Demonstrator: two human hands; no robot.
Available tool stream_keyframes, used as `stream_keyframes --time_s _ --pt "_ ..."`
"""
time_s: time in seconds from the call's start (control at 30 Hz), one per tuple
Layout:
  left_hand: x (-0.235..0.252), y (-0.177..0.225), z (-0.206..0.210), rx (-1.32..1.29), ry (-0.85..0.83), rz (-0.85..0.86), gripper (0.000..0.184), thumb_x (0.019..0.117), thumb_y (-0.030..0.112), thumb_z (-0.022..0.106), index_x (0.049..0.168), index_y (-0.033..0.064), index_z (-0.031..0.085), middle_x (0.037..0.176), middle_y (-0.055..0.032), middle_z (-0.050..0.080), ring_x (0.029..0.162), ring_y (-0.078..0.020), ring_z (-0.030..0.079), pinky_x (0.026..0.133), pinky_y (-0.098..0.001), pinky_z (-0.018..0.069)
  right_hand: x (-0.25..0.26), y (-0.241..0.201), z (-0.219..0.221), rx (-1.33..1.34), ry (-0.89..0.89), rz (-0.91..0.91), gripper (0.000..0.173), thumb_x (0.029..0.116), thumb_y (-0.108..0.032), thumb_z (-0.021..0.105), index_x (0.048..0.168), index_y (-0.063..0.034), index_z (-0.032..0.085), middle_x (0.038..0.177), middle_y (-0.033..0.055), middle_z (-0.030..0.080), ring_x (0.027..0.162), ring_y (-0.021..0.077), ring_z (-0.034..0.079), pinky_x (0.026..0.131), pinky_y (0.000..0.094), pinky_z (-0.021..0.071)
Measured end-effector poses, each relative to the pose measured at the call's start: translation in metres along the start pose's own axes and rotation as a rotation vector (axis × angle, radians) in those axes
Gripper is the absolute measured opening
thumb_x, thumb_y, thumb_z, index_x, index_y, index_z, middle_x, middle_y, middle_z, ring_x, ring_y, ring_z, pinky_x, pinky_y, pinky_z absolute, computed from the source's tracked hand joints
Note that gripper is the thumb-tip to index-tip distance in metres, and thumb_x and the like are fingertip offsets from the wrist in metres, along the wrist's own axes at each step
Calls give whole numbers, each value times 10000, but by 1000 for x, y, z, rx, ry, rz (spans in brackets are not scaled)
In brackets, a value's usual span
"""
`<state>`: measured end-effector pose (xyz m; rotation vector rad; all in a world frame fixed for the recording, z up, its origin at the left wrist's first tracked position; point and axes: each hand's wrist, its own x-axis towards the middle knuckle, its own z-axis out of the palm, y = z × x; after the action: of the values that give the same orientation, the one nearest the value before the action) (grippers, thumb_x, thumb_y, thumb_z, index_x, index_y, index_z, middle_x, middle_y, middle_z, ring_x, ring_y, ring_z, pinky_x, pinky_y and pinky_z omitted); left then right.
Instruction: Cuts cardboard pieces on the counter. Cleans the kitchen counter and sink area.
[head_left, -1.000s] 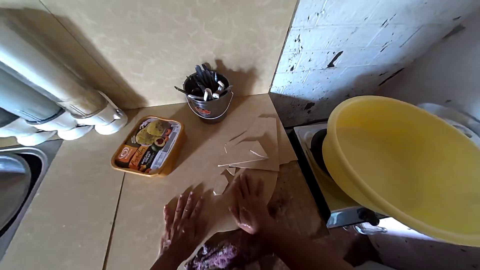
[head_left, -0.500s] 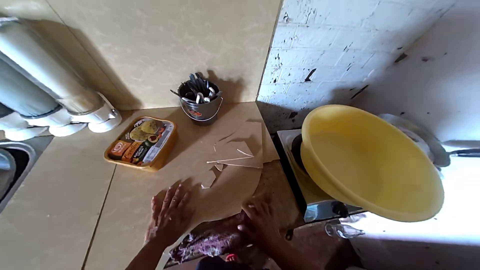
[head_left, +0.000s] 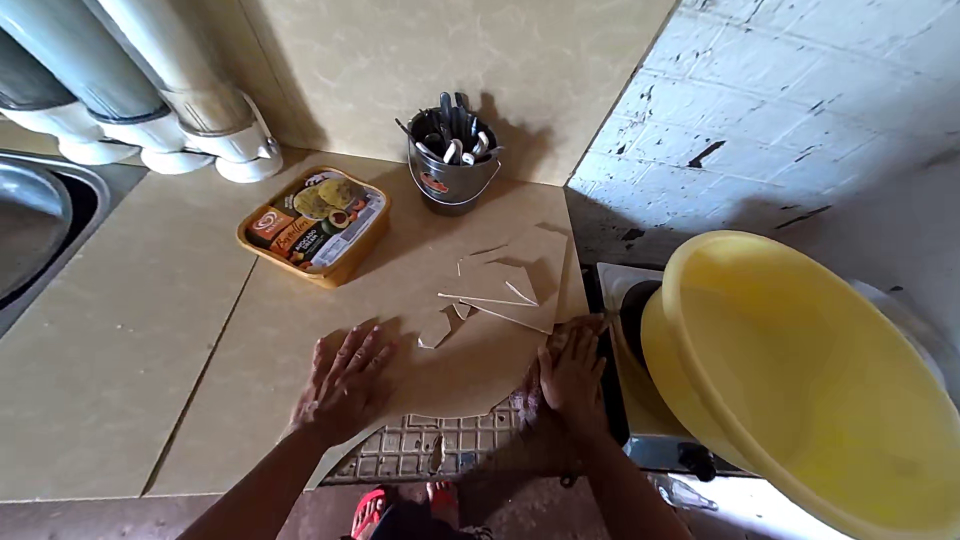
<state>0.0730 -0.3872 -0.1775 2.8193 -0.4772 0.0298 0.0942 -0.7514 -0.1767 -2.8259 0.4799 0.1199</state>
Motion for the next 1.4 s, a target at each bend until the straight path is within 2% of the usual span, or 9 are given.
stream_keyframes --time_s 0.13,0.23,0.5,0.6,0.67,0.77,0.97,1.23,1.4 --pt "-1 -1 2 18 3 4 673 1001 597 271 1542 257 484 1640 -115 377 1530 -435 274 1162 -762 105 7 -2 -4 -55 -61 -4 906 1033 -599 247 1593 94 87 1672 317 8 1570 448 -5 1232 626 -27" --pt "-2 3 -2 10 -17 -6 674 1006 576 280 1547 227 477 1645 -133 361 1532 -453 254 1162 -764 86 -1 -5 -2 -74 -67 -89 671 1091 -365 262 1602 56 156 1680 289 80 1575 425 44 1237 617 -20" --pt "-1 2 -16 -53 -158 -26 647 1039 533 349 1597 208 382 1697 -106 243 1578 -399 125 1190 -721 -13 -104 -14 22 88 73 -388 581 979 -163 453 1483 124 420 1594 263 375 1496 445 333 1224 605 215" --pt "-16 -12 -13 -314 127 47 684 1019 506 373 1451 7 552 1574 -229 436 1478 -448 376 1219 -635 197 -126 0 23 68 67 -400 626 1029 -361 386 1517 27 443 1603 193 402 1498 434 337 1187 687 216" --pt "-39 -39 -18 -388 260 94 656 1017 463 382 1337 -53 632 1490 -285 511 1403 -506 453 1174 -648 297 -112 6 21 37 91 -275 744 1039 -524 345 1555 9 383 1623 208 360 1516 446 289 1175 728 177" --pt "-94 -109 -44 -214 321 90 512 978 345 448 1229 -13 714 1440 -293 556 1350 -567 478 1103 -737 324 -85 -21 6 26 -26 74 685 1091 -440 331 1630 -43 182 1690 239 135 1565 453 83 1180 742 15" --pt "-156 -180 -60 64 206 -58 806 999 665 213 1498 117 531 1575 -286 402 1455 -572 322 1134 -774 173 -142 -105 42 -1 48 153 629 1100 -309 250 1602 57 150 1685 278 61 1574 430 48 1244 626 21" --pt "-151 -175 -56 77 289 -44 803 988 671 224 1477 130 559 1554 -270 445 1438 -566 360 1103 -787 209 -239 -217 91 218 172 -177 468 1033 -167 437 1412 83 549 1497 295 494 1443 468 413 1214 611 246" --pt "-151 -177 -60 -17 269 -82 751 982 646 294 1452 143 594 1562 -250 444 1452 -564 336 1122 -787 162 -255 -239 52 480 -64 -114 440 1095 -139 342 1389 115 548 1459 292 534 1421 405 465 1225 497 284"
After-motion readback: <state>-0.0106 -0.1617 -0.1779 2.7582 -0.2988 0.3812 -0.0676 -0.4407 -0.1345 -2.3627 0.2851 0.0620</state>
